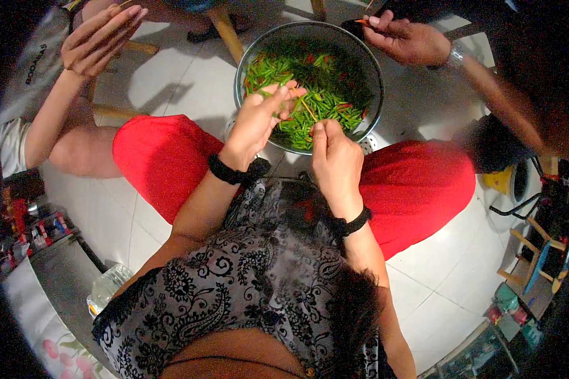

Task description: The person processes small green peppers by threading them onto a thin skewer while seated among other people.

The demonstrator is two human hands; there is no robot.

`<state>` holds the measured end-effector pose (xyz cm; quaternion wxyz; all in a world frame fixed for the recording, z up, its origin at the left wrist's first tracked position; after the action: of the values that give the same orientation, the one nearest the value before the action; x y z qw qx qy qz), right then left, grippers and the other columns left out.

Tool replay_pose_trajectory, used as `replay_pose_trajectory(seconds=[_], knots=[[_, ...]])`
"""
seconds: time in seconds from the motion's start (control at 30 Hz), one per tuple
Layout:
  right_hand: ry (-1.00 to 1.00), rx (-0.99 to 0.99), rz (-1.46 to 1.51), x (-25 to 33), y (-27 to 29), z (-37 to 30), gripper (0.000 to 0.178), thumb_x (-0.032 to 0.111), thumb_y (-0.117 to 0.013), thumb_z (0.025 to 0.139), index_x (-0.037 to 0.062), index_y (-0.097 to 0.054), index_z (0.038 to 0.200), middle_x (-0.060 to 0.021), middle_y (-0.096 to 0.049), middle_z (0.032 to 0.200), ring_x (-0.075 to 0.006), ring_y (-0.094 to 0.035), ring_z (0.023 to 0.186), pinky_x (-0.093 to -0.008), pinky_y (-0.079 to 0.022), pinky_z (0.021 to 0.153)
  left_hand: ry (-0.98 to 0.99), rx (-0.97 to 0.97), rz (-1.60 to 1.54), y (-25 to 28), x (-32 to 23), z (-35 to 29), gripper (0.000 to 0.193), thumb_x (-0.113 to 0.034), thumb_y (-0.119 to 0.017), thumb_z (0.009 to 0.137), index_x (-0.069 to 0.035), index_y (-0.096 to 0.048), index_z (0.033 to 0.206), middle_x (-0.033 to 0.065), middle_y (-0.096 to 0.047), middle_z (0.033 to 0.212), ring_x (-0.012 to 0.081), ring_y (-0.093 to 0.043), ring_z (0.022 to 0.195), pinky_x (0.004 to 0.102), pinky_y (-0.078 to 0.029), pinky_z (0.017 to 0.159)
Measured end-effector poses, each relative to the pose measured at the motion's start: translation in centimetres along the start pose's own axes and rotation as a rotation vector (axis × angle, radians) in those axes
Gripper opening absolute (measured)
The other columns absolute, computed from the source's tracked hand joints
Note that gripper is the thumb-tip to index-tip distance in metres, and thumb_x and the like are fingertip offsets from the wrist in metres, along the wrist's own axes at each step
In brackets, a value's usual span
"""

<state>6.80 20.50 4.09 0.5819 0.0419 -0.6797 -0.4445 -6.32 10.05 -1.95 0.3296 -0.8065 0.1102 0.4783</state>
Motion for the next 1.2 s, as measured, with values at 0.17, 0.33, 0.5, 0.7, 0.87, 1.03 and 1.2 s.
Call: replay_pose_trajectory(seconds=[0.17, 0.33, 0.5, 0.7, 0.87, 1.03, 1.2], knots=[[0.007, 0.003, -0.019, -0.1, -0.1, -0.1, 0.021, 0.022, -0.05, 0.1, 0.0061, -0.061, 0.092, -0.0197, -0.066, 0.073, -0.0397, -0.066, 0.07, -0.0487, -0.05, 0.062, -0.078, -0.031, 0.243, -0.7, -1.0, -0.6, 0.037, -0.022, -0.053, 0.103, 0.007, -0.057, 0.125, 0.012, -0.069, 0.111, 0.0092, -0.062, 0.078, 0.0215, -0.045, 0.064], [-0.023, -0.004, 0.026, 0.0, 0.5, -0.2, 0.023, 0.022, -0.051, 0.1, 0.0044, -0.062, 0.09, -0.0192, -0.065, 0.072, -0.0394, -0.065, 0.068, -0.0462, -0.05, 0.061, -0.113, -0.006, 0.312, -0.7, -0.4, -0.1, 0.031, -0.022, -0.057, 0.101, 0.004, -0.063, 0.115, 0.0082, -0.07, 0.099, 0.0097, -0.064, 0.072, 0.0207, -0.044, 0.06], [0.004, -0.001, 0.011, 0.2, 0.4, 0.1, 0.022, 0.021, -0.052, 0.099, 0.0038, -0.061, 0.088, -0.0219, -0.062, 0.069, -0.041, -0.064, 0.067, -0.0475, -0.048, 0.059, -0.119, -0.047, 0.369, -0.4, -1.0, -0.5, 0.03, -0.023, -0.058, 0.1, 0.005, -0.065, 0.11, 0.004, -0.066, 0.087, 0.0093, -0.063, 0.067, 0.0206, -0.043, 0.056], [0.008, 0.007, 0.003, 0.3, 0.7, 0.0, 0.022, 0.021, -0.052, 0.098, 0.0038, -0.061, 0.088, -0.0219, -0.062, 0.069, -0.0408, -0.064, 0.066, -0.0477, -0.049, 0.059, -0.174, -0.041, 0.435, -0.2, -1.2, -0.4, 0.027, -0.021, -0.059, 0.1, 0.004, -0.067, 0.107, 0.0045, -0.068, 0.088, 0.0072, -0.061, 0.065, 0.0206, -0.044, 0.054], [-0.025, 0.033, -0.004, 0.1, 1.1, 0.0, 0.023, 0.021, -0.053, 0.098, 0.004, -0.064, 0.087, -0.0218, -0.063, 0.069, -0.0408, -0.064, 0.067, -0.0473, -0.049, 0.06, -0.187, -0.04, 0.543, -0.3, -1.6, -0.4, 0.027, -0.021, -0.06, 0.099, 0.003, -0.068, 0.108, 0.0066, -0.072, 0.095, 0.0063, -0.06, 0.064, 0.0195, -0.043, 0.054], [-0.035, -0.001, 0.056, -0.2, 1.3, 0.2, 0.026, 0.023, -0.053, 0.098, 0.0035, -0.064, 0.085, -0.0206, -0.062, 0.067, -0.0377, -0.065, 0.063, -0.0444, -0.049, 0.058, -0.118, 0.039, 0.553, -1.0, -0.7, -0.5, 0.031, -0.023, -0.059, 0.1, 0.004, -0.065, 0.113, 0.0073, -0.072, 0.096, 0.0074, -0.061, 0.065, 0.02, -0.043, 0.054], [-0.101, 0.028, 0.056, -0.1, 1.7, 0.1, 0.026, 0.023, -0.053, 0.098, 0.0032, -0.064, 0.086, -0.0189, -0.063, 0.066, -0.0348, -0.065, 0.062, -0.0419, -0.049, 0.057, -0.123, 0.02, 0.387, -0.8, -1.7, -0.4, 0.034, -0.025, -0.058, 0.1, 0.005, -0.064, 0.115, 0.0076, -0.07, 0.095, 0.0085, -0.06, 0.065, 0.0206, -0.043, 0.055]])
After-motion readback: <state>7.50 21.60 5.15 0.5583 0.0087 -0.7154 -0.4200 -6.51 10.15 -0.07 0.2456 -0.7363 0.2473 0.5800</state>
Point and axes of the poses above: each hand's wrist, its own z-axis towards the middle knuckle, its own y-axis out of the back of the hand, x = y × z, the point moved 6 cm from there along z, towards the middle knuckle
